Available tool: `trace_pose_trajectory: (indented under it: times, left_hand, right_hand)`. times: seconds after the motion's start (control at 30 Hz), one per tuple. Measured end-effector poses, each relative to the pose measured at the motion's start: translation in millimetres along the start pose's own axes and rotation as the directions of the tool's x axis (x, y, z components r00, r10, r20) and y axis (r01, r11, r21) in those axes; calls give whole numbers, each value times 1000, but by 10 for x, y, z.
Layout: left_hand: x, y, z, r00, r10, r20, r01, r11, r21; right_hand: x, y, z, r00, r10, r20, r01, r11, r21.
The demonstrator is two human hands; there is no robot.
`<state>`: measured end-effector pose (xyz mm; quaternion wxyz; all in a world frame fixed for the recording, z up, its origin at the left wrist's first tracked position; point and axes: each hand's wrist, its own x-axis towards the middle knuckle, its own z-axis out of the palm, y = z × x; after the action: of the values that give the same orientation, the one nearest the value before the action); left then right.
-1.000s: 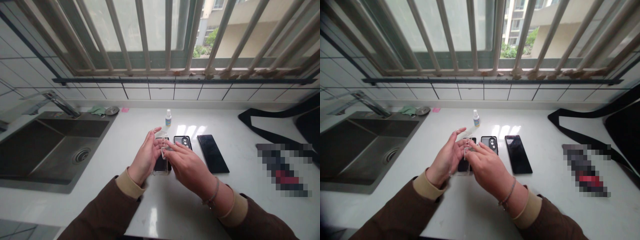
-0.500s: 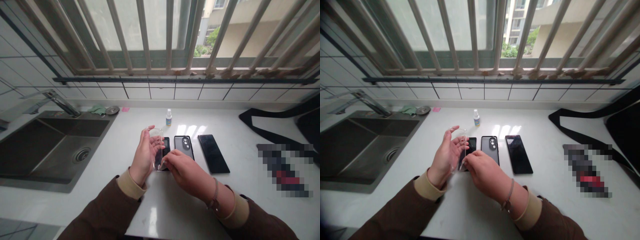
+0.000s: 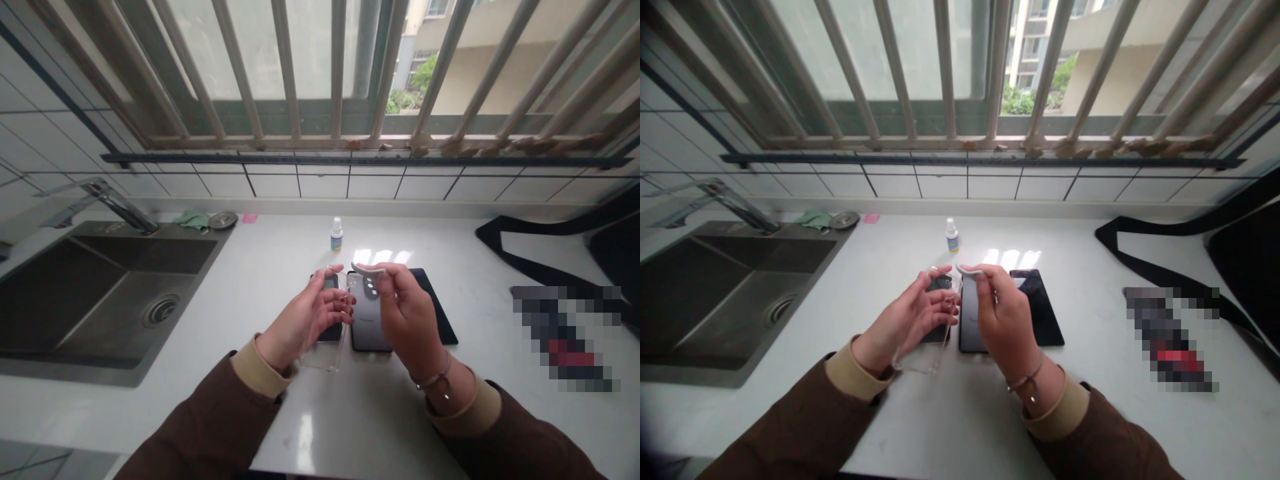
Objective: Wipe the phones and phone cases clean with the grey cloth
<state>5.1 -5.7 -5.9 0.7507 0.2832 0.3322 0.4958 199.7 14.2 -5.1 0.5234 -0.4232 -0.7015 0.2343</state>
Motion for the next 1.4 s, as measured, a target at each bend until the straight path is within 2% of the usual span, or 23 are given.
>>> trace_pose_trajectory:
  times: [0.03, 0.1, 0.2, 0.43, 0.57, 0.67, 0.73, 0.8, 0.9, 0.97, 1.0, 1.07, 1.13, 1.17, 1.23, 1.27, 1.3, 1.33, 1.4]
  left_hand:
    - [0, -20, -7, 1000, 1, 25, -1, 1000, 3]
    - [3, -47, -15, 998, 14, 59, -14, 1000, -1]
    - [11, -39, -5, 998, 61, 29, -60, 998, -25]
    - [25, 42, 9, 965, 168, -201, -180, 983, -44]
    - [25, 66, 16, 933, 245, -264, -253, 967, 3]
    - [24, 86, 28, 916, 280, -286, -286, 958, 22]
    - [24, 97, 31, 916, 280, -286, -285, 958, 25]
    - [26, 100, 30, 925, 255, -280, -263, 965, 10]
    - [28, 81, 29, 952, 177, -252, -192, 981, -36]
    - [29, 58, 34, 967, 143, -213, -157, 986, -47]
    - [29, 47, 37, 970, 138, -198, -150, 988, -46]
    - [30, 36, 39, 970, 137, -201, -148, 988, -36]
    - [35, 47, 34, 964, 128, -235, -141, 989, -37]
    - [39, 60, 29, 958, 128, -255, -143, 989, -43]
    - [45, 96, 16, 951, 127, -281, -151, 986, -66]
    - [46, 114, 11, 952, 118, -283, -146, 986, -83]
    - [44, 130, 6, 955, 103, -278, -135, 986, -98]
    - [38, 144, 3, 962, 81, -262, -114, 987, -113]
    - [13, 158, 1, 984, 22, -179, -47, 990, -132]
  right_hand:
    - [1, 1, -3, 992, -111, 51, 114, 993, -44]
    - [-16, 12, 21, 939, -289, 185, 311, 945, -103]
    - [-62, 32, 86, 863, -386, 327, 454, 876, -162]
    - [-103, -47, 99, 760, -435, 482, 560, 815, -148]
    - [-127, -75, 127, 722, -458, 518, 576, 813, -85]
    - [-152, -100, 160, 696, -448, 561, 536, 844, 9]
    - [-157, -126, 158, 709, -389, 588, 439, 896, 63]
    - [-147, -150, 128, 765, -279, 580, 277, 956, 95]
    - [-116, -157, 65, 901, -77, 426, 35, 994, 105]
    - [-103, -142, 48, 959, -17, 283, -11, 995, 97]
    - [-103, -134, 53, 968, -36, 248, 14, 996, 90]
    - [-121, -126, 81, 941, -166, 293, 142, 984, 104]
    - [-154, -143, 112, 859, -306, 410, 261, 951, 164]
    - [-170, -160, 118, 815, -341, 468, 281, 940, 194]
    - [-193, -200, 103, 769, -321, 553, 225, 945, 236]
    - [-194, -215, 84, 774, -278, 569, 161, 955, 248]
    - [-188, -221, 60, 800, -224, 556, 91, 962, 257]
    - [-173, -215, 33, 850, -158, 503, 24, 965, 262]
    - [-119, -160, -15, 961, 14, 275, -92, 958, 273]
